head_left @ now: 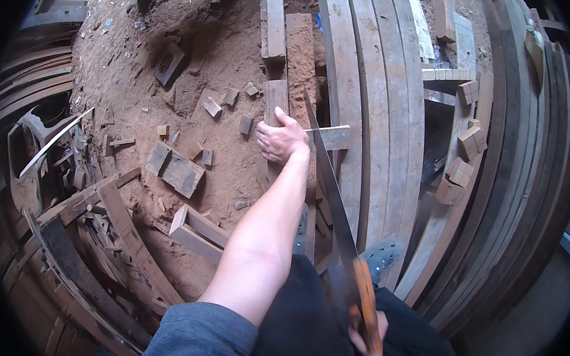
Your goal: The person uses a hand saw to cut a small wooden plank resting on a workbench. They hold the plank with the left hand and saw with the right, completing the cut and separating the piece.
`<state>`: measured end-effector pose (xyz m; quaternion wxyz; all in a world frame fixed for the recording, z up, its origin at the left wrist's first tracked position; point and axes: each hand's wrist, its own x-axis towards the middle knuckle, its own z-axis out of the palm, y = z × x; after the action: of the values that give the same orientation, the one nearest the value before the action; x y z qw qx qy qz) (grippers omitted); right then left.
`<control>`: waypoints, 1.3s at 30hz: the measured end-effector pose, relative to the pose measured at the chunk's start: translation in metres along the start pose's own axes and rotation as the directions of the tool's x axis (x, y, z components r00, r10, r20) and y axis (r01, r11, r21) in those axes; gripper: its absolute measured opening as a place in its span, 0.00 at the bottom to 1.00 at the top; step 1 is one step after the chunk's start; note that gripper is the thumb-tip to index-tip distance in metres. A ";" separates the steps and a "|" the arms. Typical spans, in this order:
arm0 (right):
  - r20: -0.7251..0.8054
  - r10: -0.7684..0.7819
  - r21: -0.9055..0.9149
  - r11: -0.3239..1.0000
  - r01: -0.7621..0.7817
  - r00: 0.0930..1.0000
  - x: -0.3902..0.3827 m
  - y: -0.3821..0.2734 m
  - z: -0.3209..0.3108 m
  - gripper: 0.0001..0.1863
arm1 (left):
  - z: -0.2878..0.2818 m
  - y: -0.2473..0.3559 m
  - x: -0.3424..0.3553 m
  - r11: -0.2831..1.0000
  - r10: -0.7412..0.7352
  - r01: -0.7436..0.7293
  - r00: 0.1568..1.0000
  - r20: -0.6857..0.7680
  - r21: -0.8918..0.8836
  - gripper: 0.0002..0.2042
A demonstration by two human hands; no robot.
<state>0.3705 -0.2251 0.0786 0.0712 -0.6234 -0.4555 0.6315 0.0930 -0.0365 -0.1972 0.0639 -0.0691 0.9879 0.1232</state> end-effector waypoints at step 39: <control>0.024 0.053 -0.154 0.987 -0.048 0.998 -0.038 -0.080 -0.005 0.08 | -0.013 0.003 0.001 0.999 -0.037 0.038 0.992 0.125 -0.010 0.28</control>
<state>0.3451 -0.2019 0.1602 0.0005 -0.6295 -0.4878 0.6048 0.0903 -0.0369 -0.1844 0.1273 -0.0801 0.9798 0.1321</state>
